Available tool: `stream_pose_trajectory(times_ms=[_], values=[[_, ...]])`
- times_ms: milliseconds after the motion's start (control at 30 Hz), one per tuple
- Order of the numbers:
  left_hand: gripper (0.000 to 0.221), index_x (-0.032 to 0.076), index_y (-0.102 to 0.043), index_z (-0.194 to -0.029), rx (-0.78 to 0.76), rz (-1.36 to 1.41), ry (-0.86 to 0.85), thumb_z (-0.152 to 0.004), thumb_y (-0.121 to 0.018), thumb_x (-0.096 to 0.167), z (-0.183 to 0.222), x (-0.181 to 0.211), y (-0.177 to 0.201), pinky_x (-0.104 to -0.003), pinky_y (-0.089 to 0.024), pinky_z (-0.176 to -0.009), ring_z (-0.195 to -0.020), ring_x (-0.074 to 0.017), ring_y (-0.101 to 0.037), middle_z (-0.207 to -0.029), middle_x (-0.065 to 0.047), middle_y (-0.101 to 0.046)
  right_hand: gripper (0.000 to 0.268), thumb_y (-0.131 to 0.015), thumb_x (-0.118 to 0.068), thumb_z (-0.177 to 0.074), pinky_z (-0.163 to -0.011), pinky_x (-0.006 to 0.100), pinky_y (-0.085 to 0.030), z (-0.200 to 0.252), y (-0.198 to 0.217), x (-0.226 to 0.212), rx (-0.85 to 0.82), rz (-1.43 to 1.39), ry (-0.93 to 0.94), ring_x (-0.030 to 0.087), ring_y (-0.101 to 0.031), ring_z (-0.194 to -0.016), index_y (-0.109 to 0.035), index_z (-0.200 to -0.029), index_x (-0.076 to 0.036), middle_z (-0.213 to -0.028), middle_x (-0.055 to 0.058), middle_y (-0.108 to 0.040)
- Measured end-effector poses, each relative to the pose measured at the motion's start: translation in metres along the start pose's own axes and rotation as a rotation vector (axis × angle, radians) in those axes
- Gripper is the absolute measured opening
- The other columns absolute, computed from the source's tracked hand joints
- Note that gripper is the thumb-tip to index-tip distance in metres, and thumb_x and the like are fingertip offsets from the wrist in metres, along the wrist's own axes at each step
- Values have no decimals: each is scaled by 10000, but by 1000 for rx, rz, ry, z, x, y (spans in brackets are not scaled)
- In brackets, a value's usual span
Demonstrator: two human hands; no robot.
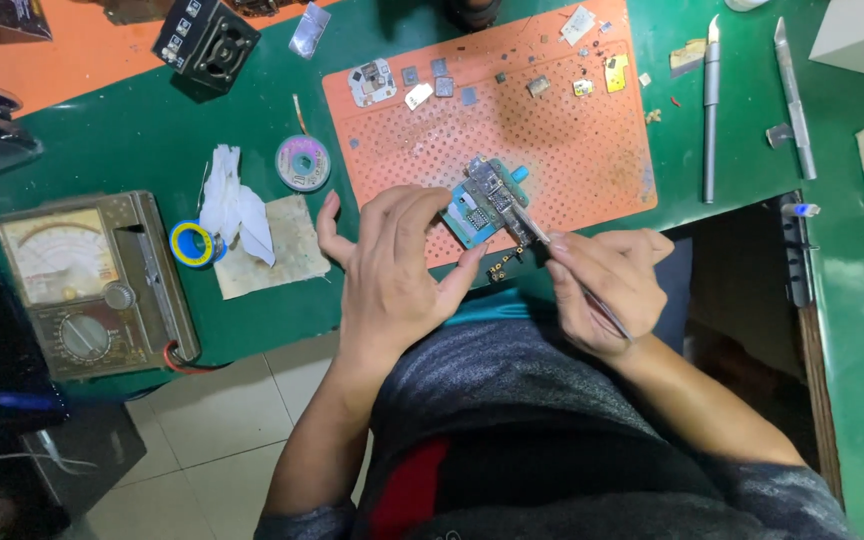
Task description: Soldering and cleaning a mobile phone circuit board using a soldering iron, tweezers, and cleaning solution.
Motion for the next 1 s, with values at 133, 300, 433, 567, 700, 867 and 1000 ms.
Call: stream_pose_trajectory(times_ms=[133, 300, 433, 567, 700, 867, 1000], values=[[420, 138, -488, -1001, 12, 47, -43, -712, -756, 282, 3, -4, -1, -476, -75, -962, -973, -156, -540, -991, 29, -588, 89, -548, -46, -822, -733, 326, -308, -1, 16, 5, 116, -14, -31, 262, -559, -649, -592, -855, 24, -818, 181, -629], [364, 135, -491, -990, 43, 71, -99, -752, -730, 271, 3, -4, -2, -467, -77, -957, -962, -154, -552, -1009, 28, -605, 126, -530, -70, -842, -668, 323, -331, 2, 27, 11, 213, -32, -45, 287, -540, -644, -570, -846, 49, -788, 211, -613], [346, 131, -482, -1004, 31, 78, -107, -767, -712, 236, 3, -5, -2, -479, -79, -960, -969, -168, -555, -1039, 17, -600, 125, -532, -75, -830, -680, 318, -322, 4, 25, 11, 167, -64, -49, 271, -562, -631, -578, -834, 41, -780, 209, -617], [363, 129, -463, -1017, -7, 90, -99, -764, -717, 188, 2, -5, -1, -495, -83, -964, -974, -175, -550, -1084, 4, -592, 145, -537, -109, -830, -692, 319, -345, 2, 23, 12, 92, -136, -138, 249, -559, -639, -589, -808, 24, -786, 181, -621], [330, 130, -467, -1018, -40, 86, -82, -785, -688, 208, 2, -5, -2, -505, -81, -970, -987, -171, -540, -1118, 12, -576, 108, -543, -66, -822, -699, 335, -406, 4, 24, 22, -34, -315, -225, 252, -523, -697, -579, -853, 32, -831, 164, -605], [317, 108, -451, -1036, -88, 105, -47, -803, -646, 199, -1, -5, -3, -545, -87, -975, -1007, -169, -523, -1166, -14, -543, 105, -532, -49, -822, -471, 243, -433, 0, 16, 32, -75, -649, -562, 217, -539, -479, -547, -866, 46, -680, 203, -545], [285, 111, -453, -1023, -78, 106, -46, -814, -618, 213, -2, -5, -2, -544, -89, -973, -1002, -162, -520, -1152, -18, -552, 123, -533, -51, -841, -455, 233, -423, -4, 11, 38, -117, -699, -733, 197, -530, -457, -556, -888, 60, -664, 156, -552]])
Point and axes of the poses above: each hand's wrist, its own z-axis away from the middle knuckle, its own y-axis out of the back of the hand, x = y × z, the point moved 3 cm from there along -z, towards the middle knuckle
